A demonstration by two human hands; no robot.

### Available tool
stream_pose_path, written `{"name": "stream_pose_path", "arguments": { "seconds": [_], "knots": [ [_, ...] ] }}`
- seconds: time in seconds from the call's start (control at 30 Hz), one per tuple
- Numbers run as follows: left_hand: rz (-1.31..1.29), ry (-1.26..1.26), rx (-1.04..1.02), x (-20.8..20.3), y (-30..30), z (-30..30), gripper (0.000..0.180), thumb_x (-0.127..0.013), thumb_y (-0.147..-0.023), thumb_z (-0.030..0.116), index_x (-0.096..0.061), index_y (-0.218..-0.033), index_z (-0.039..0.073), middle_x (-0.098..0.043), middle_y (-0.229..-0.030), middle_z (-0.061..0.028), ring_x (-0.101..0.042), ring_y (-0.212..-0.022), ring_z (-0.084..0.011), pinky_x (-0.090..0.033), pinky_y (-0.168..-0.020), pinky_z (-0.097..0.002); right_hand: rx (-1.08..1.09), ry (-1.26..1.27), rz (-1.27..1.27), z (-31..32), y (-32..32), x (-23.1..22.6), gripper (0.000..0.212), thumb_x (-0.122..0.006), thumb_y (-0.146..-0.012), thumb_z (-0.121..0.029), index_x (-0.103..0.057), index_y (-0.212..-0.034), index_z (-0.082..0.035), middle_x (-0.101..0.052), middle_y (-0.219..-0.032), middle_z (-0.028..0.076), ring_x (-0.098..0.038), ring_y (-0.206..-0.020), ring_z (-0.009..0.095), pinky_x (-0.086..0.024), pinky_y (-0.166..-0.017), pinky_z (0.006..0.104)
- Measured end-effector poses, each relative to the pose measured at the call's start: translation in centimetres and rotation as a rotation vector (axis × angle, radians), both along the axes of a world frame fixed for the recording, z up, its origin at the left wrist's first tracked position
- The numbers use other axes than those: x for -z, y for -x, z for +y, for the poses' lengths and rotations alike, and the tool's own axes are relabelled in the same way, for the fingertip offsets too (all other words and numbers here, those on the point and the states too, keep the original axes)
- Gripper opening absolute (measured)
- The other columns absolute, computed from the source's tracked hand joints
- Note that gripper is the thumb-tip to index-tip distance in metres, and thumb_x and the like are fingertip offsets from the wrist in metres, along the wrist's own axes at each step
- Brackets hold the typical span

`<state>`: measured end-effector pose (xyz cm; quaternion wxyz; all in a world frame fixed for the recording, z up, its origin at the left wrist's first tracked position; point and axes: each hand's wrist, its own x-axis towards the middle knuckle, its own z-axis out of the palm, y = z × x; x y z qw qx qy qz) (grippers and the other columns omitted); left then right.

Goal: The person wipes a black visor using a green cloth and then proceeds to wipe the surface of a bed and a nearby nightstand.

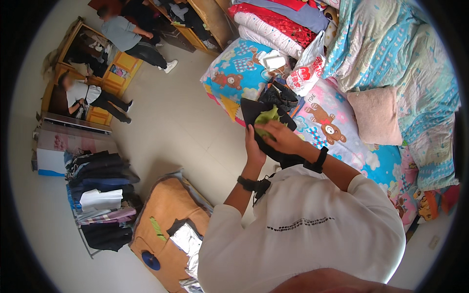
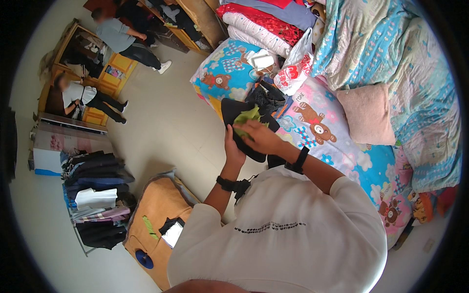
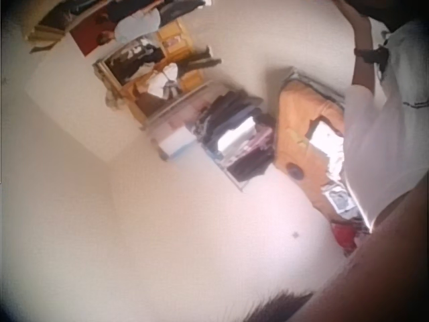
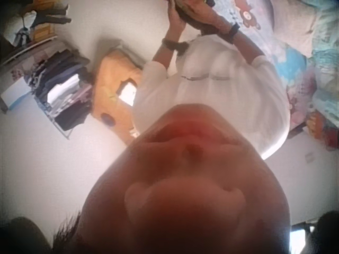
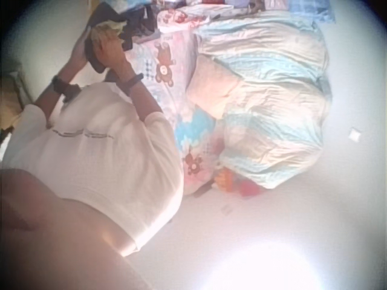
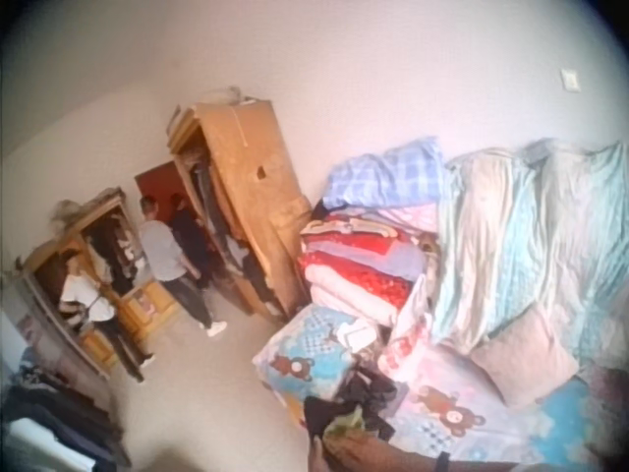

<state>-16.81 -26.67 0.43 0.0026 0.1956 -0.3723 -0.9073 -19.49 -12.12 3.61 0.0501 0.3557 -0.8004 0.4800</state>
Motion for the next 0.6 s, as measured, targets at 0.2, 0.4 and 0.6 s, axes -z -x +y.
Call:
{"name": "stream_pose_path", "arguments": {
  "seconds": [0.2,0.4,0.6],
  "knots": [
    [0.124,-0.307,0.073,-0.8,1.4,-2.3,0.057,-0.037,-0.102,0.049,-0.047,-0.138,0.006,-0.053,-0.137,-0.0108,-0.05,-0.127,-0.0268,-0.039,-0.107,-0.0436,-0.035,-0.068,-0.002,0.8,0.2,0.7,0.052,-0.066,-0.085,-0.012,-0.048,-0.133,-0.006,-0.054,-0.109,0.019,-0.054,-0.102,0.038,-0.045,-0.089,0.0442],
    [0.248,-0.34,-0.095,-2.9,1.5,-4.0,0.059,-0.042,-0.101,0.049,-0.037,-0.145,0.011,-0.046,-0.143,-0.01,-0.045,-0.132,-0.029,-0.035,-0.111,-0.0466,0.162,-0.047,-0.133,2.3,2.7,1.8,0.04,-0.063,-0.087,-0.009,-0.052,-0.125,-0.001,-0.055,-0.111,0.021,-0.055,-0.104,0.041,-0.046,-0.09,0.0426],
    [0.189,-0.22,0.079,-2.8,0.9,-1.2,0.048,-0.043,-0.103,0.04,-0.042,-0.141,0.011,-0.049,-0.14,-0.0063,-0.048,-0.128,-0.022,-0.039,-0.108,-0.0401,0.082,0.08,0.143,-1.7,1.4,-5.3,0.036,-0.06,-0.086,-0.006,-0.06,-0.121,-0.004,-0.056,-0.108,0.015,-0.054,-0.107,0.034,-0.044,-0.094,0.0401]
  ]
}}
